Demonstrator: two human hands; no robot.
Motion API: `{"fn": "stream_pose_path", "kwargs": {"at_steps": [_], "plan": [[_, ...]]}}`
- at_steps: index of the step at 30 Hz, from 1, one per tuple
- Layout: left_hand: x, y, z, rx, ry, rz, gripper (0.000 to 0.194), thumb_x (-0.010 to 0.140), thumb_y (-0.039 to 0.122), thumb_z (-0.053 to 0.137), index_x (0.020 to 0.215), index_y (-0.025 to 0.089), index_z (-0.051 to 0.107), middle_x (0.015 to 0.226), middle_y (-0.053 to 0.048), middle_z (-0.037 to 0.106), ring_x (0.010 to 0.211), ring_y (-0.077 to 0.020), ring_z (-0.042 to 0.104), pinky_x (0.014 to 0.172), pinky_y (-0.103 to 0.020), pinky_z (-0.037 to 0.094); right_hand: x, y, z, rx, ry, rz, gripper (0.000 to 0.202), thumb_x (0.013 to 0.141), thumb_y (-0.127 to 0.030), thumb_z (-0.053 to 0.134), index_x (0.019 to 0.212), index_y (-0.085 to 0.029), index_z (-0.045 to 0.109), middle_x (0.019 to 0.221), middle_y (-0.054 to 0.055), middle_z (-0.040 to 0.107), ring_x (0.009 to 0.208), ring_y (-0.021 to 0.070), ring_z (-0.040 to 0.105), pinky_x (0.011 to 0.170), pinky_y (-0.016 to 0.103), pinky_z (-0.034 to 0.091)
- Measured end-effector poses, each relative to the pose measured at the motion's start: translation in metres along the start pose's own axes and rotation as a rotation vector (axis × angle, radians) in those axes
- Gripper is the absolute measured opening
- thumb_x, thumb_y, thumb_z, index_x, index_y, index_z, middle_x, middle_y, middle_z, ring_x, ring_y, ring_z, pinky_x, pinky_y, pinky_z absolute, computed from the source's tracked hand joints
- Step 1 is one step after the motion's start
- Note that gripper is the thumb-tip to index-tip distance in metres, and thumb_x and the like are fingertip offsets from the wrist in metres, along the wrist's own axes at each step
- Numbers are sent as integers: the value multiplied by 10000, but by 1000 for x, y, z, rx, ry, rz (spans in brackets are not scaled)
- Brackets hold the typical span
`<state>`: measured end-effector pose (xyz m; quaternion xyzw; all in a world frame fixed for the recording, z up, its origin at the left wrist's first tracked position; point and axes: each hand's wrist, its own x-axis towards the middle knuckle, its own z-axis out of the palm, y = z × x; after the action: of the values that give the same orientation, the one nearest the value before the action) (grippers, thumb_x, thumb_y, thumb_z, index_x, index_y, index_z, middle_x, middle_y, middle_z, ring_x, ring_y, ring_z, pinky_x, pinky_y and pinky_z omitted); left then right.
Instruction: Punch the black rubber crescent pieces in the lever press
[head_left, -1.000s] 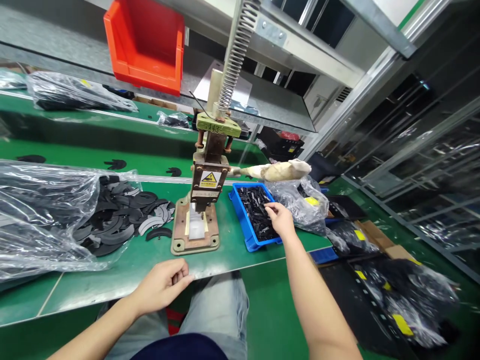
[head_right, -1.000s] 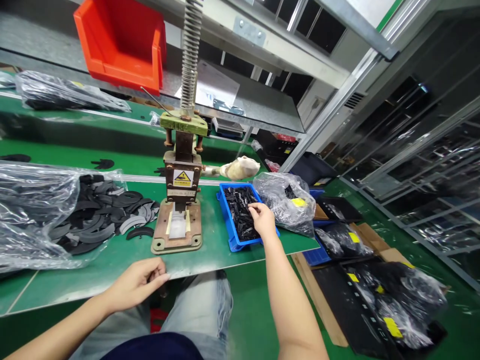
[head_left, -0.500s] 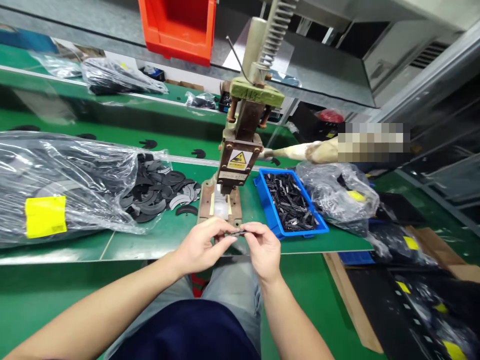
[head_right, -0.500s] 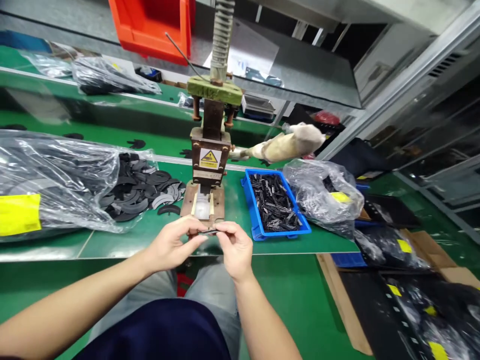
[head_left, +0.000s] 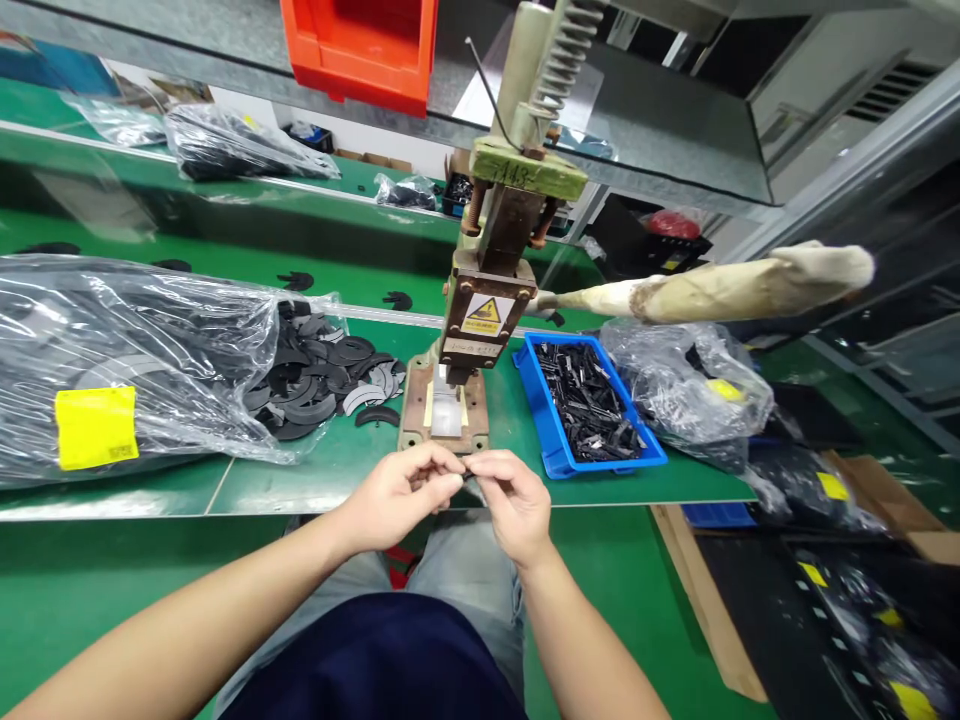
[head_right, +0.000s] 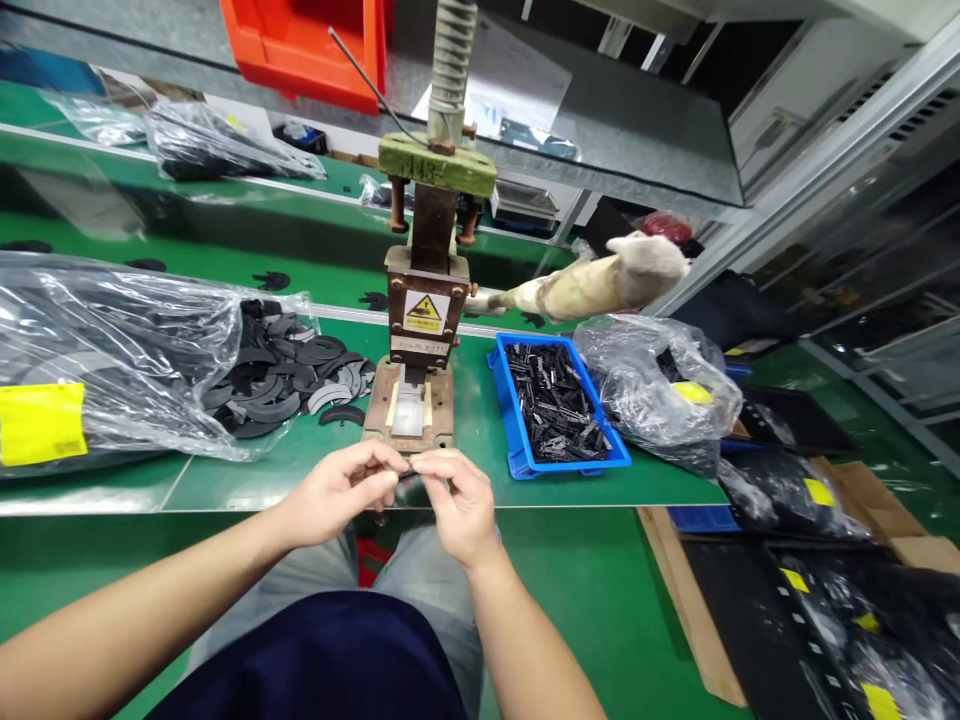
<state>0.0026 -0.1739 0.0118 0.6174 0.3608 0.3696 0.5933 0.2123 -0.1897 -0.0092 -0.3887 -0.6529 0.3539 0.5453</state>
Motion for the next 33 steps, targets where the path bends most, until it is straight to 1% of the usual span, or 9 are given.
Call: {"fn": "stream_pose_path", "kwargs": {"at_steps": [3, 7, 11, 14, 18, 21, 23, 26, 33], "plan": [[5, -4, 1, -316, -129, -205, 426, 869, 562, 788, 904, 198, 569, 735, 13, 671, 578, -114, 630, 581, -265, 562, 4, -3, -3, -32, -135, -44, 245, 965, -198, 643, 1093, -343, 794, 1104, 32, 800, 1053, 201, 751, 948, 401, 619], [19, -17, -10, -360, -62, -133, 481, 801, 499, 875, 1053, 199, 595, 770, 35, 650, 622, -118, 667, 635, -281, 586, 16, -7, -16, -170, -169, -74, 336, 961, -212, 655, 1264, -338, 729, 1270, 58, 750, 1216, 215, 697, 1084, 431, 568], [50, -40, -43, -65, 231, 31, 369, 880, 507, 776, 1002, 181, 654, 839, -25, 722, 747, -171, 726, 759, -338, 615, 58, -31, -45, -184, 172, -142, 301, 958, -292, 674, 1257, -267, 691, 1242, 95, 694, 1160, 218, 685, 1070, 440, 568], [77, -51, -67, 340, 336, 127, 256, 940, 450, 699, 963, 196, 720, 938, -52, 783, 835, -199, 737, 827, -354, 601, 105, -76, -62, -92, 369, -375, 372, 929, -388, 724, 1269, -253, 658, 1210, 87, 674, 1117, 204, 692, 1060, 431, 571], [101, -54, -81, 794, 232, 297, 212, 1007, 346, 614, 1011, 214, 779, 1066, -69, 804, 990, -231, 730, 943, -375, 563, 151, -144, -60, -12, 297, -612, 600, 877, -670, 697, 1309, -262, 615, 1267, 67, 649, 1235, 232, 673, 1151, 478, 512], [109, -53, -81, 913, 124, 397, 230, 1025, 268, 566, 1042, 210, 788, 1111, -83, 794, 1085, -250, 706, 1004, -400, 539, 159, -167, -52, -33, 208, -599, 410, 898, -583, 721, 1094, -227, 664, 984, 24, 661, 959, 164, 711, 965, 394, 588], [111, -51, -80, 931, 88, 419, 232, 1021, 241, 560, 1050, 212, 788, 1115, -85, 788, 1096, -251, 701, 1013, -411, 535, 155, -165, -50, -11, 200, -590, 208, 927, -418, 731, 920, -228, 649, 813, -14, 616, 765, 124, 664, 796, 338, 588], [111, -49, -80, 923, 66, 424, 228, 1015, 225, 562, 1060, 212, 785, 1104, -85, 790, 1089, -248, 704, 1005, -412, 539, 139, -143, -50, -52, 173, -589, 205, 923, -360, 720, 789, -230, 635, 709, -16, 618, 701, 152, 651, 741, 384, 586], [110, -47, -81, 916, 40, 409, 238, 1024, 233, 543, 1066, 205, 776, 1129, -78, 798, 1120, -239, 708, 1043, -407, 530, 76, -65, -43, -283, 196, -643, 218, 872, -267, 687, 675, -268, 593, 648, -38, 615, 759, 201, 670, 1014, 594, 558]]}}
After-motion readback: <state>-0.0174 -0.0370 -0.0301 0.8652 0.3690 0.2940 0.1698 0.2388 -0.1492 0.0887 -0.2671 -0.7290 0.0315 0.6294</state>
